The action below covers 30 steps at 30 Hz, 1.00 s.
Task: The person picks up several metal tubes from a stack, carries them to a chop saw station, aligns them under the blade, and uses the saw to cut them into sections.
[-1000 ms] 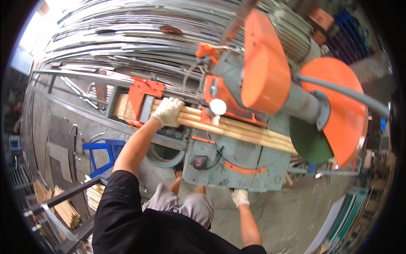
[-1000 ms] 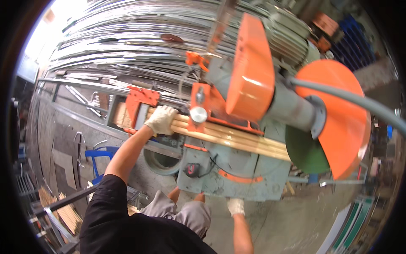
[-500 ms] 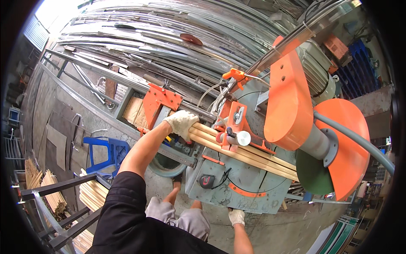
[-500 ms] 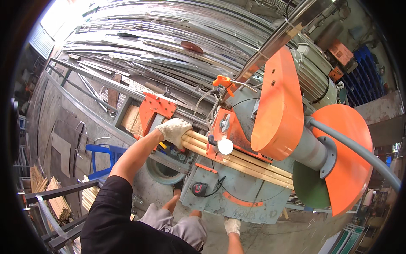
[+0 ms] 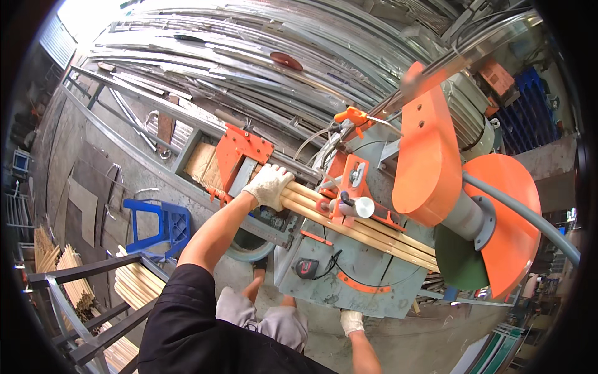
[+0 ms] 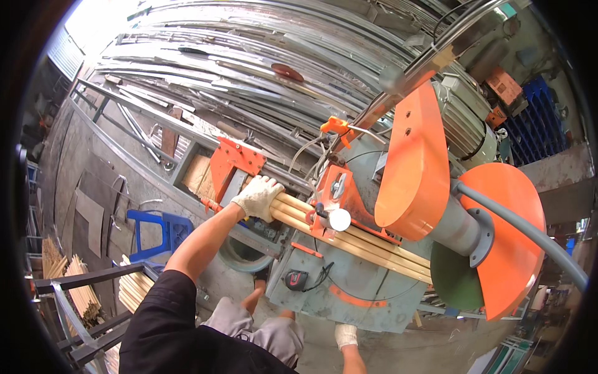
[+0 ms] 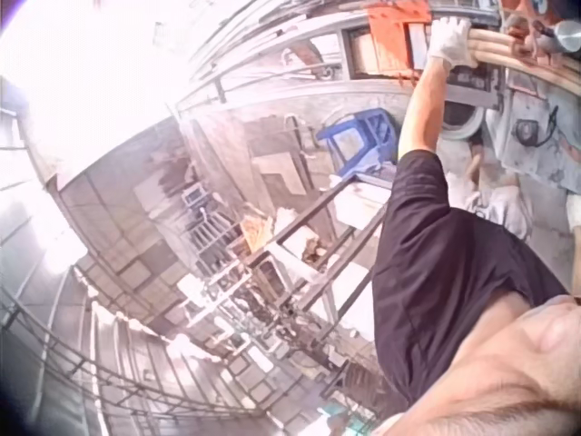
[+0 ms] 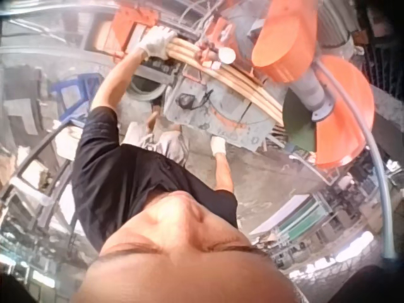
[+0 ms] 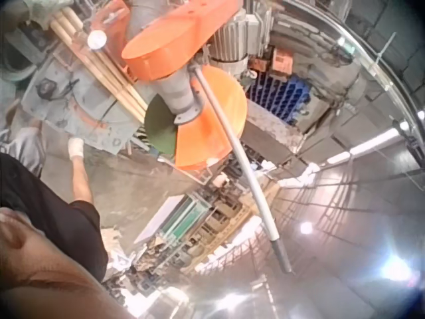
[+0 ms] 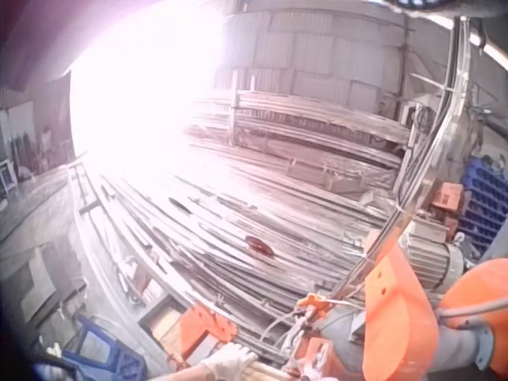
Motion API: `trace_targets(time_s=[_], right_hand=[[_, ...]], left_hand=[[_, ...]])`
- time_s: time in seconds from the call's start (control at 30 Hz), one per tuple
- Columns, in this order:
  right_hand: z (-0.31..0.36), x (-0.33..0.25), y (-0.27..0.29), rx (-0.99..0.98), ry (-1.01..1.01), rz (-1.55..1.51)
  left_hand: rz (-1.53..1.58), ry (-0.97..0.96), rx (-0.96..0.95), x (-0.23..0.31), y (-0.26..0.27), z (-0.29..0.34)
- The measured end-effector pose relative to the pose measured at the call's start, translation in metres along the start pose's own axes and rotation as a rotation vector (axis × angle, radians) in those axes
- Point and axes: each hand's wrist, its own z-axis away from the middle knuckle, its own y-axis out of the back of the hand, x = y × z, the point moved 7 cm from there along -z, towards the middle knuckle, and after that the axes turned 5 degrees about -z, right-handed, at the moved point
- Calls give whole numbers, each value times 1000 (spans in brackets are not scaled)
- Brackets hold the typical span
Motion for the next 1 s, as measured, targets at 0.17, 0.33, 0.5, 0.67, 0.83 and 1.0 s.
trace_targets(time_s=[0.17,0.33,0.5,0.67,0.83,1.0], right_hand=[[9,-2,-6,-349,-116,129],[56,-19,125,-812,-507,-377],[217,11,575,934,-216,-1186],[356,4,837,1546,414,-711],[320,14,934,1183,367,-938],[313,-25,902,1324,761,-1326]], left_hand=[[-10,38,-34,-6,-6,7],[-38,59,-16,-7,-5,6],[-161,195,-154,-8,-12,15],[-535,139,280,4,-35,53],[76,207,197,60,2,186],[153,372,179,67,-92,375]])
